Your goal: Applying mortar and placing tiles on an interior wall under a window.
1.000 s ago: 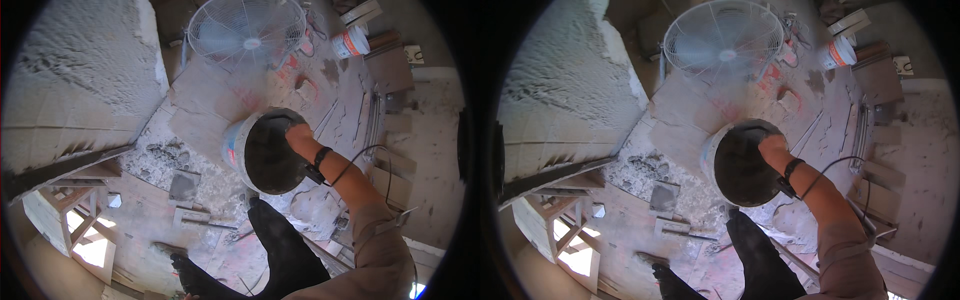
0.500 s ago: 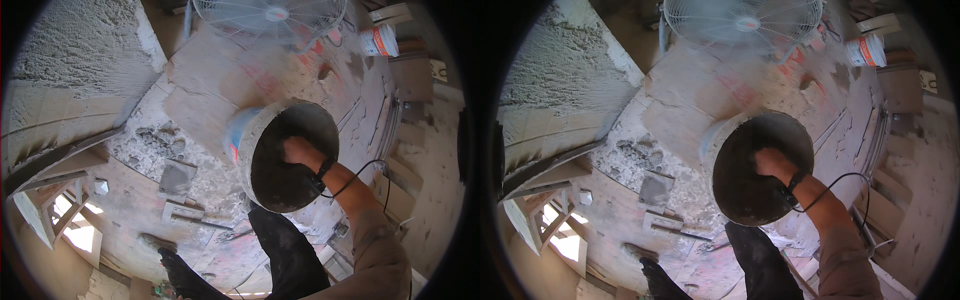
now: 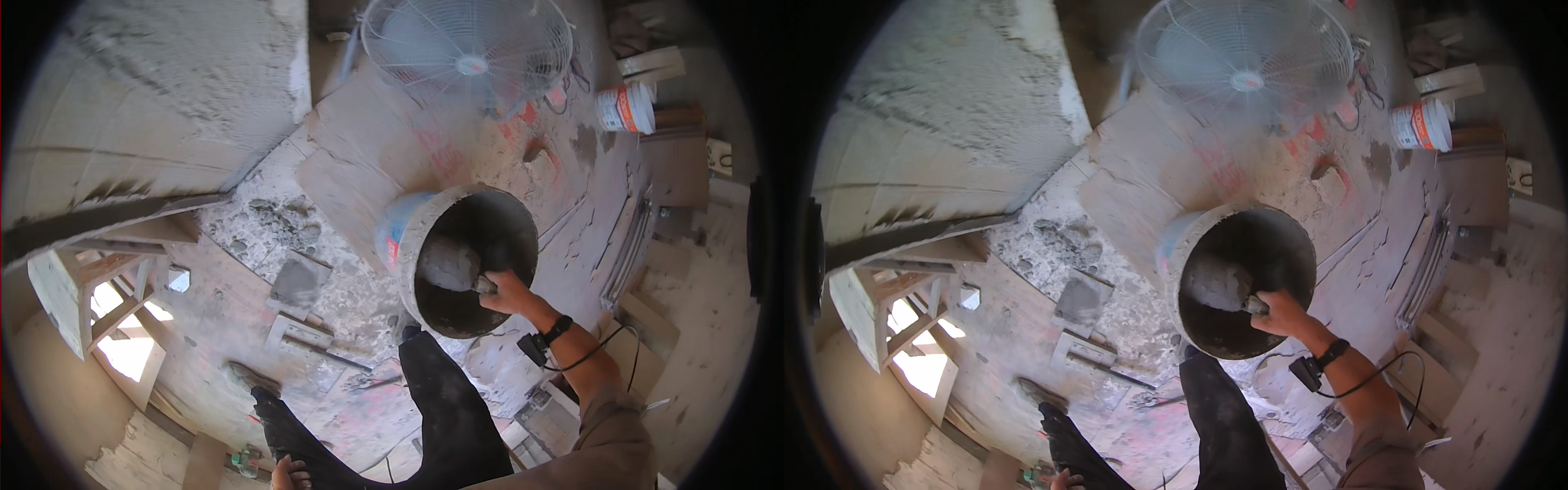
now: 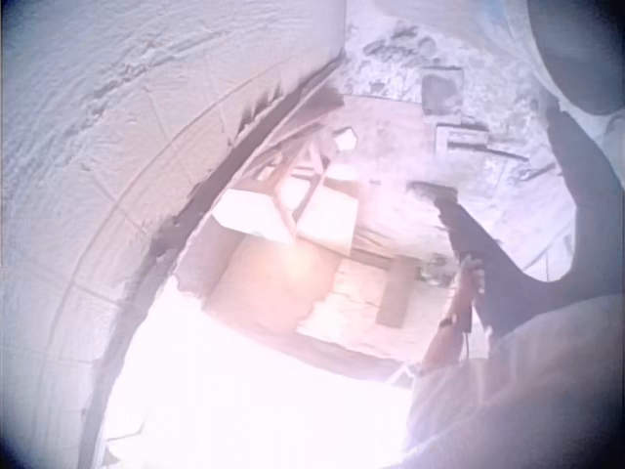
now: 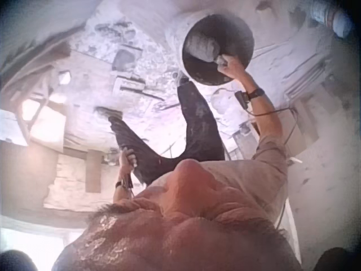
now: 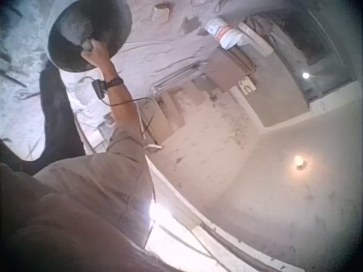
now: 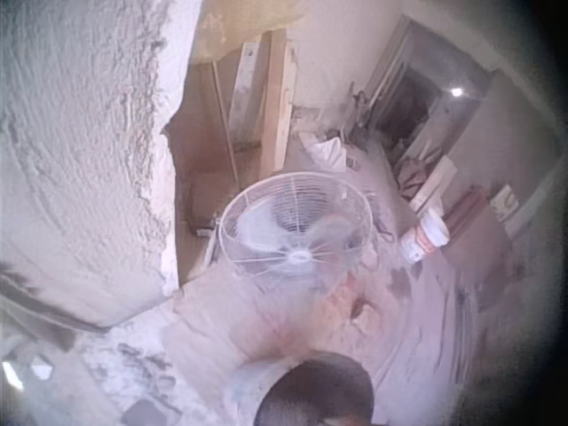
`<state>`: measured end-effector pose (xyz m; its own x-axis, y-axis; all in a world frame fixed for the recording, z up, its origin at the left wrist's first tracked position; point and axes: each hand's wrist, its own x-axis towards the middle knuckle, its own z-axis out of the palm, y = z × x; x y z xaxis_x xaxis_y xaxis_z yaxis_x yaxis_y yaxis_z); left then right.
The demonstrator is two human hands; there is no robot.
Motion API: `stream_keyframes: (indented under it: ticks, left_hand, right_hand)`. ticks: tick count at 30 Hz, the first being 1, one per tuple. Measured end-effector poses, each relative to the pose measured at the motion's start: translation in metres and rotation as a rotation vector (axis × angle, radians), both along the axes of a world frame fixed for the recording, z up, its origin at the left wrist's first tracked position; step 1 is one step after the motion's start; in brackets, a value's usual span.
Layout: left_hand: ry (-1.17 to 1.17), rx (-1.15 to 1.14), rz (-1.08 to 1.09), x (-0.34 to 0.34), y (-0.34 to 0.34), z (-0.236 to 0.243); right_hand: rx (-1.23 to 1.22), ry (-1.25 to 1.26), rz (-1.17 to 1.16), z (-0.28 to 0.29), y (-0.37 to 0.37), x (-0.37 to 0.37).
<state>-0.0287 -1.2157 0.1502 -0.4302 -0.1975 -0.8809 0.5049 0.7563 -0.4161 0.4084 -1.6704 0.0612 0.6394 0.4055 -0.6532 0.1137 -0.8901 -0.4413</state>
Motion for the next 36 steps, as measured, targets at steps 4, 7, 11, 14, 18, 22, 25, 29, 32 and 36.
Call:
stream_keyframes:
  ticks: [4, 7, 11, 14, 18, 22, 25, 29, 32, 36]
  left_hand:
    - [-0.07, 0.019, -0.006, -0.024, 0.003, 0.013]
    - [-0.163, 0.036, 0.075, -0.049, 0.019, 0.023]
    - [-0.22, 0.025, 0.242, -0.1, 0.065, 0.037]
    - [-0.322, 0.071, 0.347, -0.146, 0.11, 0.043]
    - [-0.375, 0.135, 0.567, -0.213, 0.179, 0.036]
    - [-0.293, 0.507, 0.583, -0.271, 0.236, 0.019]
    - [-0.183, 0.882, 0.304, -0.309, 0.29, 0.016]
    - [0.164, 1.243, -0.678, -0.344, 0.391, 0.03]
    - [0.245, 1.514, -0.924, -0.36, 0.483, 0.037]
    - [0.336, 1.454, -0.861, -0.372, 0.594, 0.03]
  right_hand:
    - [-0.024, -0.052, -0.133, 0.059, 0.004, -0.031]
    - [-0.099, -0.019, -0.253, 0.111, 0.029, -0.057]
    - [-0.046, -0.117, -0.077, 0.177, 0.102, -0.094]
    - [-0.037, -0.04, -0.031, 0.197, 0.198, -0.137]
    - [0.101, 0.08, 0.026, 0.198, 0.369, -0.203]
    - [0.172, 0.295, 0.197, 0.197, 0.563, -0.28]
    - [0.31, 0.489, 0.24, 0.182, 0.705, -0.326]
    - [0.579, 0.0, 0.596, 0.143, 0.864, -0.37]
    - [0.615, -0.138, 0.717, 0.105, 0.948, -0.389]
    - [0.353, -0.231, 0.857, 0.003, 1.051, -0.419]
